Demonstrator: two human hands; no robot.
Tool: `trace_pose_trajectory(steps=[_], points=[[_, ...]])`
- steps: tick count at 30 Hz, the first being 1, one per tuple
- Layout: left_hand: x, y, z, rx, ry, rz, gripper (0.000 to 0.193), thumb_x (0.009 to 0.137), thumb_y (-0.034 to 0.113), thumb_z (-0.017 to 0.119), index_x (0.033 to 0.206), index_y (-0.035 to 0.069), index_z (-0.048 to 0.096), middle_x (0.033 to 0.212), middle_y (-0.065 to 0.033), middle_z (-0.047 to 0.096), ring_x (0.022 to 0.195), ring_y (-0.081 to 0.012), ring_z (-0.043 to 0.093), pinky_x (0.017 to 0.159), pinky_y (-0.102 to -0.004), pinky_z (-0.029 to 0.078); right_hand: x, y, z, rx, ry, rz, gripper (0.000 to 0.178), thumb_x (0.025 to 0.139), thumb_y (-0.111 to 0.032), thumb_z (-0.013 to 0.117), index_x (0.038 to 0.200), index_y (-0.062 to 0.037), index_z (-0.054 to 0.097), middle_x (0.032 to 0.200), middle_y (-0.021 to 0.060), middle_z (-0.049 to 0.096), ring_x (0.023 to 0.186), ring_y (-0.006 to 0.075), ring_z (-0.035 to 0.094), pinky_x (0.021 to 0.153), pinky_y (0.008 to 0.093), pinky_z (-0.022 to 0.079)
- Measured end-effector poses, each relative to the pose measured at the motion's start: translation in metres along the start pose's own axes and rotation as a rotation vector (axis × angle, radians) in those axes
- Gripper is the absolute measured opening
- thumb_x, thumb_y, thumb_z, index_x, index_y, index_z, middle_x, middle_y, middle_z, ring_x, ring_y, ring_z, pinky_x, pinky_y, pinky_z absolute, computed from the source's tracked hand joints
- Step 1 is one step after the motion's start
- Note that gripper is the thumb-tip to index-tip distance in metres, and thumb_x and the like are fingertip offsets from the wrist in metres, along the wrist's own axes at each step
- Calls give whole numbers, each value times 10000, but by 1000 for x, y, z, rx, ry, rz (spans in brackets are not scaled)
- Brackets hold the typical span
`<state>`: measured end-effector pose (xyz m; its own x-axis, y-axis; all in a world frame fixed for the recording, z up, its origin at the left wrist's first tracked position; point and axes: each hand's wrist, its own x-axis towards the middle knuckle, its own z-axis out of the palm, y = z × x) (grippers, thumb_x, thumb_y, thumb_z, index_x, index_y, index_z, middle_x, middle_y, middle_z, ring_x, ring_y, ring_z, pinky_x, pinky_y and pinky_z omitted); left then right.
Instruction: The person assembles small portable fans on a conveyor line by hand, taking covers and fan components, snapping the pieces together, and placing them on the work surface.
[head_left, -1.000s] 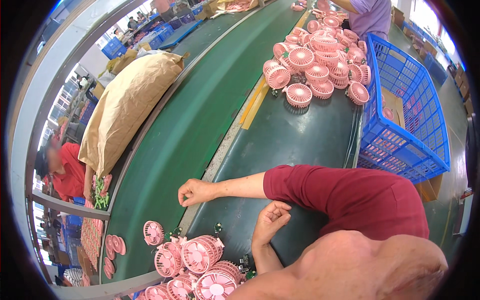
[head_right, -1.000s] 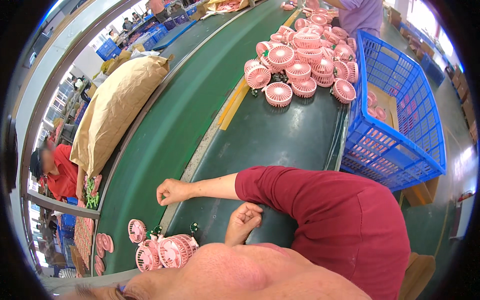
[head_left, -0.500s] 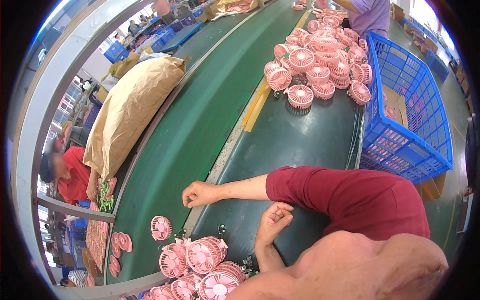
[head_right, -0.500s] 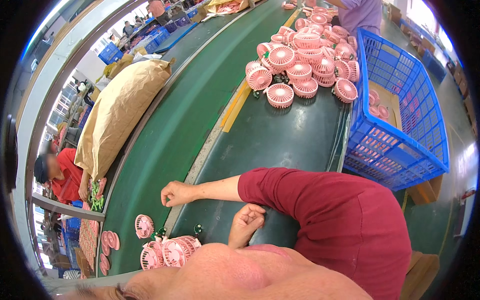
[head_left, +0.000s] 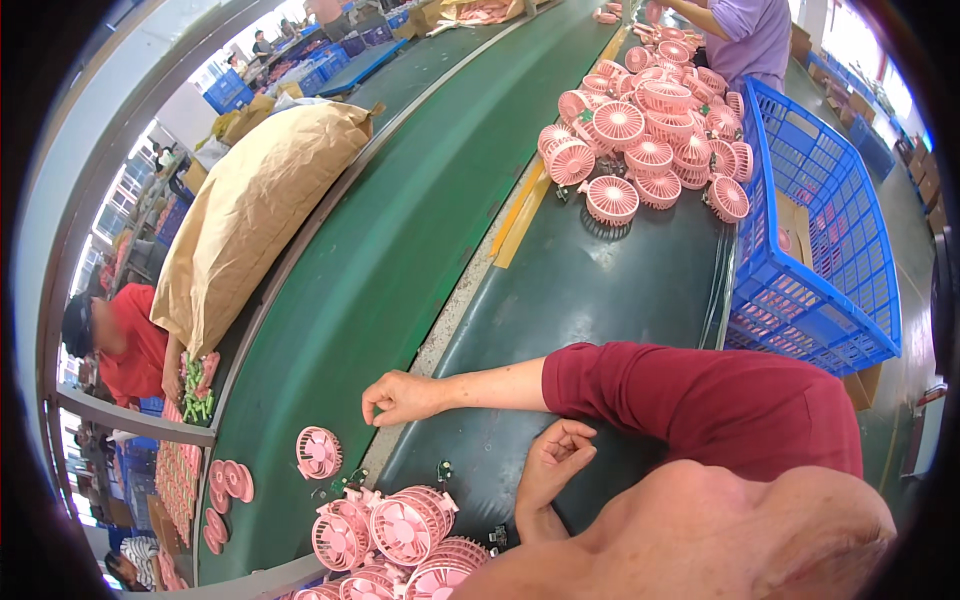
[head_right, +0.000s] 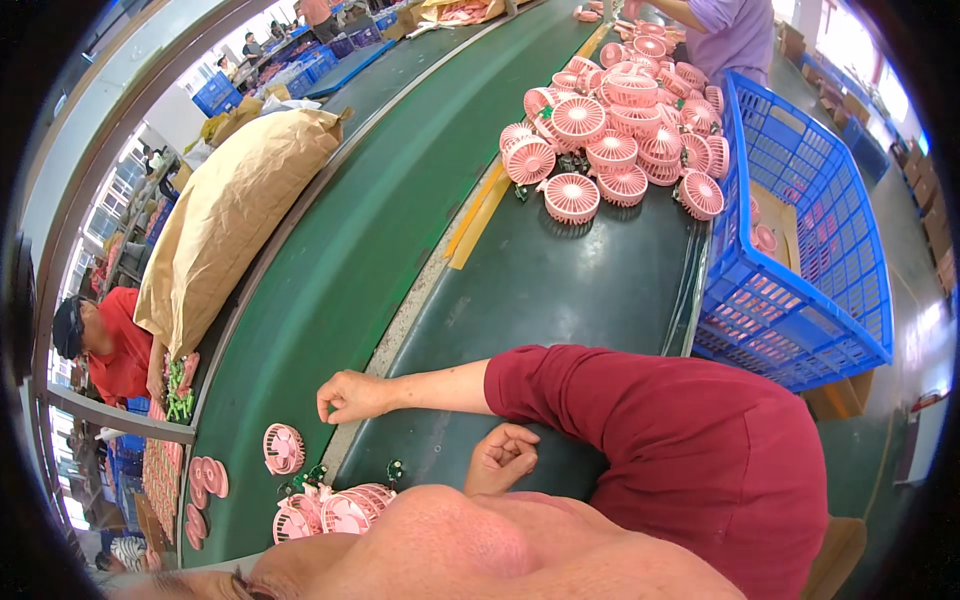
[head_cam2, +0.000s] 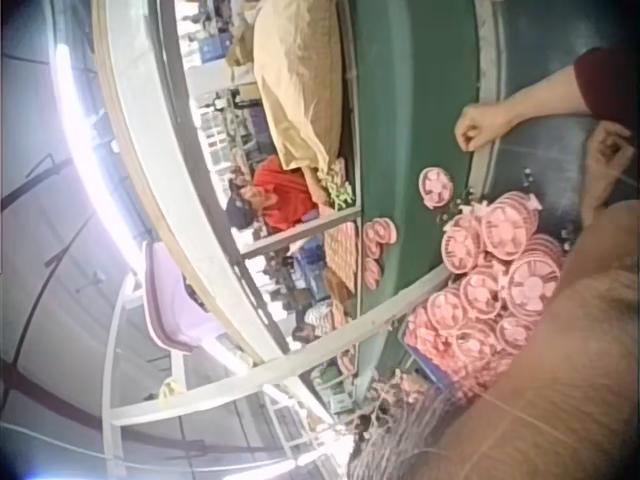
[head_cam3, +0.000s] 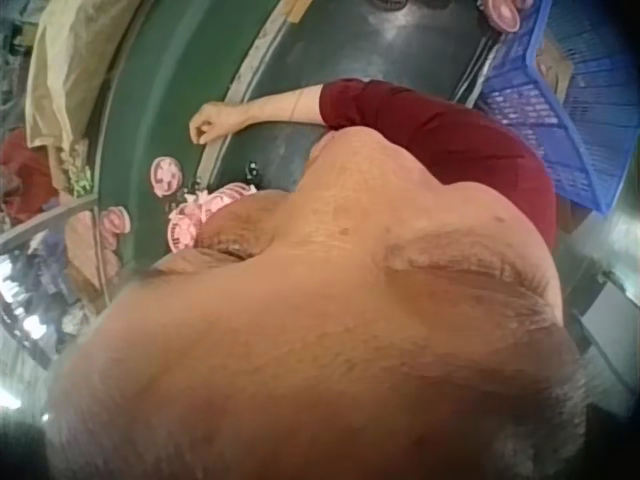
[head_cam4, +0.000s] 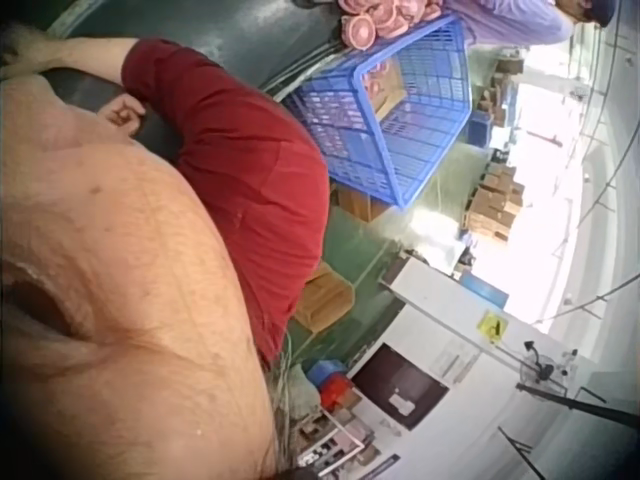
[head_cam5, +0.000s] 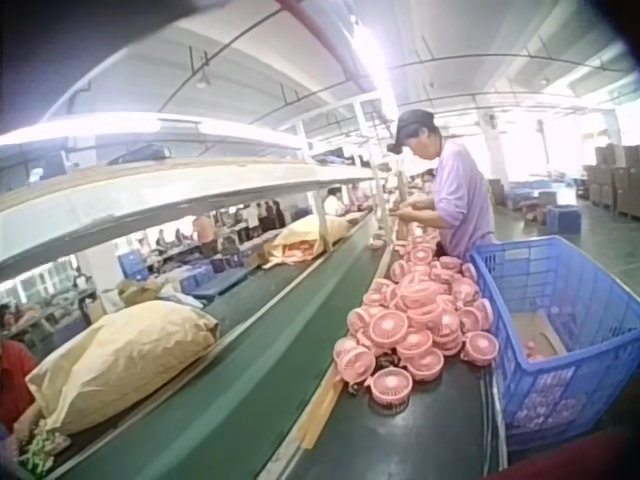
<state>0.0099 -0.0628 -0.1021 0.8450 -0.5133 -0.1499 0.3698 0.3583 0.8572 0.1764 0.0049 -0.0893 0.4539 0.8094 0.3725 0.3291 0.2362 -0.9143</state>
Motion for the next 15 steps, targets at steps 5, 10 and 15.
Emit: trace_pose_trajectory(steps=[5,10,15], points=[[-2,0,2,-52,23,-7,235,830,-12,655,1051,31,586,799,50,565,702,2,490,622,-145,373,2,1,2,12,7,1,103,708,-68,662,810,-55,652,513,-27,341,491,82,362,478,296,327],[-2,2,4,-75,26,-6,240,830,-29,650,1055,25,586,804,43,568,716,-4,502,639,-150,385,1,-1,0,15,13,6,101,710,-67,662,810,-57,651,510,-28,336,490,86,365,479,297,327],[-3,3,6,-111,35,-13,243,831,-26,651,1059,25,586,810,39,569,732,-11,511,659,-155,393,1,0,-1,-17,-7,-4,106,761,-68,652,864,-53,635,532,-34,277,504,72,333,489,281,323]])
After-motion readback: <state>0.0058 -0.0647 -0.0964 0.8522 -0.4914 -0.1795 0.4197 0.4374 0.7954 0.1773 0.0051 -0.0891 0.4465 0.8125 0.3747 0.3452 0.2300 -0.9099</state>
